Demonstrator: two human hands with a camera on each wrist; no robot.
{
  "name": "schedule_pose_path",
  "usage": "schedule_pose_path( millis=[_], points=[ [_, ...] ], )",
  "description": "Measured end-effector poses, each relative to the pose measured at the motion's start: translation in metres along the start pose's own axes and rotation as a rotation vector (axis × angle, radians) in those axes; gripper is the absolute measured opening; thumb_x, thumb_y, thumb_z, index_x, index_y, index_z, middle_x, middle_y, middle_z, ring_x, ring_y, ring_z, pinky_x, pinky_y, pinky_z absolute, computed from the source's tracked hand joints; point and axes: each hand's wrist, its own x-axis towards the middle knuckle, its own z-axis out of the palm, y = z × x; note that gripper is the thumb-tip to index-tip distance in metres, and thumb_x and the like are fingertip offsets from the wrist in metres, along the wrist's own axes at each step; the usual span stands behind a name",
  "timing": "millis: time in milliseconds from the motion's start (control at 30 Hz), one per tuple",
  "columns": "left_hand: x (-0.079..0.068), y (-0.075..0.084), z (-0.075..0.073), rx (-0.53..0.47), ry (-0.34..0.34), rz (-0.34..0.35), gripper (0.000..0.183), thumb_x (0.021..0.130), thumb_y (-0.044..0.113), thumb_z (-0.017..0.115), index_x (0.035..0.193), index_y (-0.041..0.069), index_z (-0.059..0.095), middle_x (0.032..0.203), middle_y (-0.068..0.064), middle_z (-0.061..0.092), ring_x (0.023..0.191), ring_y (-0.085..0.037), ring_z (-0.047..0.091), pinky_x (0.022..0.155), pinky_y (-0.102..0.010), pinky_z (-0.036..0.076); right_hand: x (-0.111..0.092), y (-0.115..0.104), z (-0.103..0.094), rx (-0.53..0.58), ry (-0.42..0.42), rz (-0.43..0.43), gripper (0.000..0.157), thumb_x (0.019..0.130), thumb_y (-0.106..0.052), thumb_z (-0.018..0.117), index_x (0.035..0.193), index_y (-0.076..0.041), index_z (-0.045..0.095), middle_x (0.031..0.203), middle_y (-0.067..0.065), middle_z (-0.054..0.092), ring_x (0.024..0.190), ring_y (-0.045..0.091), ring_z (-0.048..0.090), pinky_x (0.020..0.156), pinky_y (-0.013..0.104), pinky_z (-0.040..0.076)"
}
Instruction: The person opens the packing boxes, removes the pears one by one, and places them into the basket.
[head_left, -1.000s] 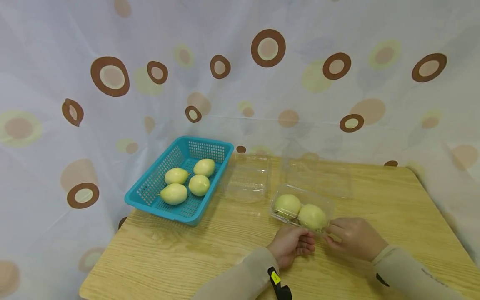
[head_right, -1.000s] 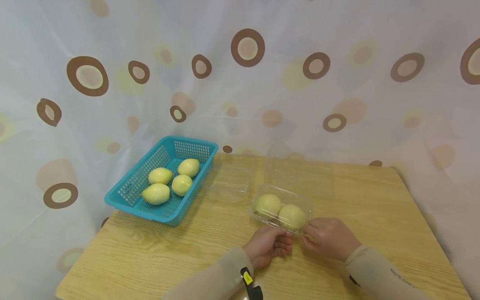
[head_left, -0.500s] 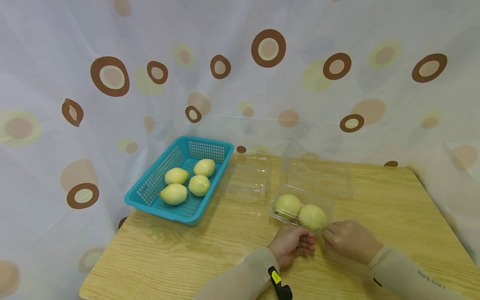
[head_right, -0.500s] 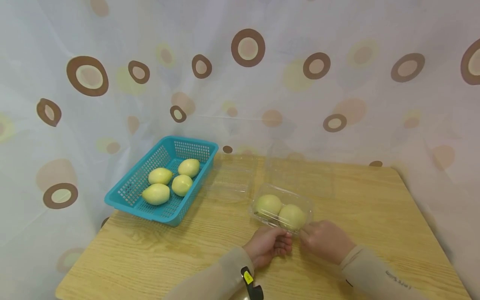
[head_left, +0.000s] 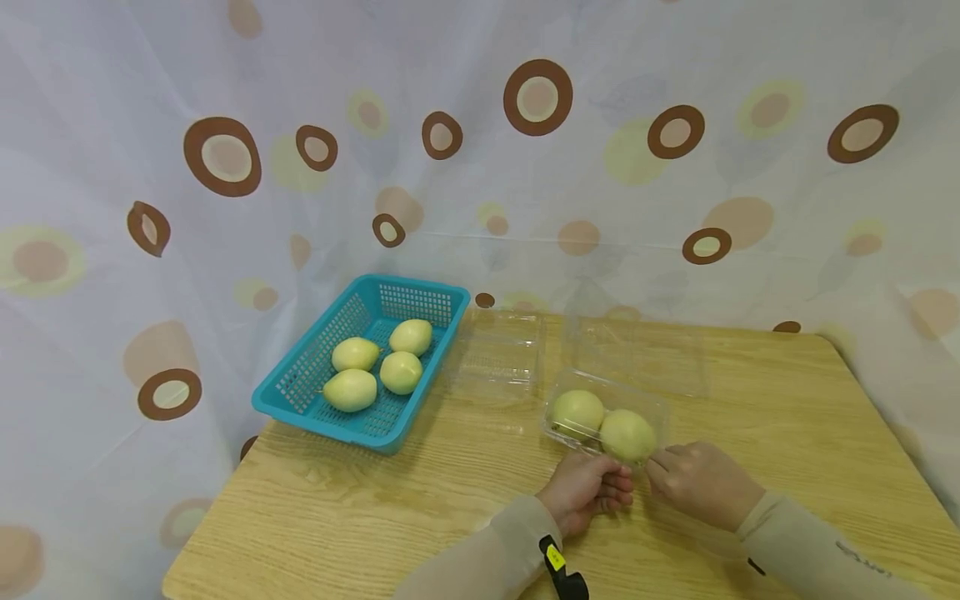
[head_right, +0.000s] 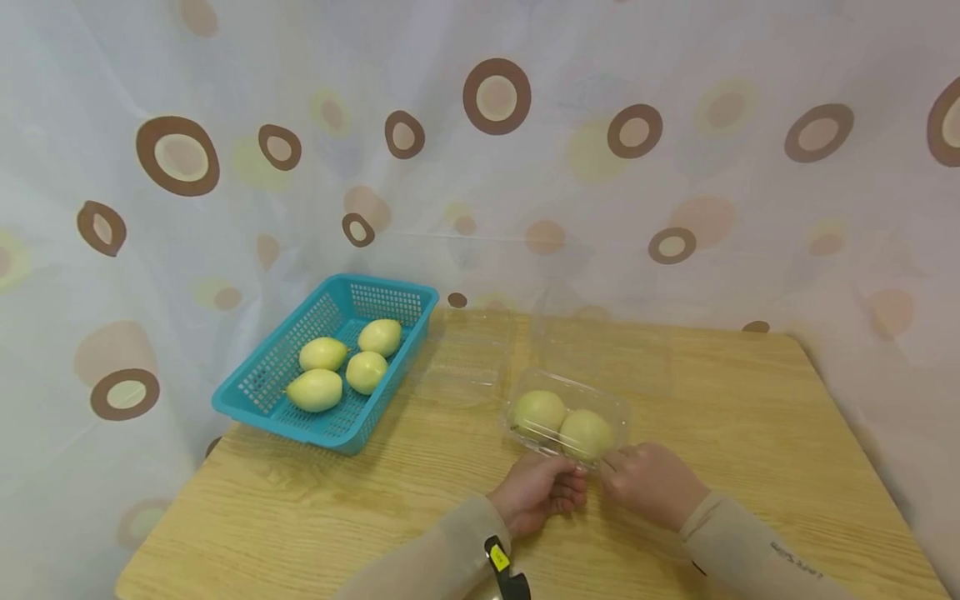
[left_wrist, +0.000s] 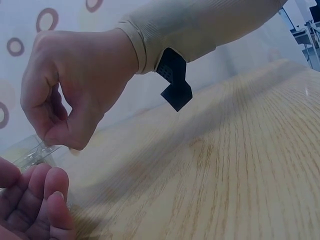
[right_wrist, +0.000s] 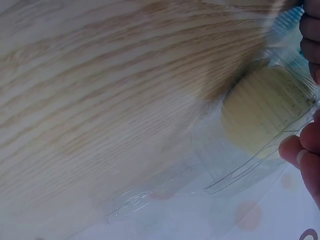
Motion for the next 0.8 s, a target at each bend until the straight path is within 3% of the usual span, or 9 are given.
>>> schedule_pose_path(
  millis=[800],
  points=[
    [-0.0011, -0.0008, -0.0013, 0.008, 0.029, 0.006, 0.022, 0.085, 0.008, 0.058, 0.09, -0.008, 0.071, 0.068, -0.003, 0.065, 0.055, -0.01, 0.061, 0.05, -0.019, 0.047, -0.0015, -0.0004, 0.005, -0.01, 0.082, -0.048, 0.049, 0.106, -0.014, 0.022, 0.063, -0.01, 0.046, 0.06, -0.003, 0.043, 0.047, 0.003, 0.037, 0.037, 0.017, 0.028]
  ],
)
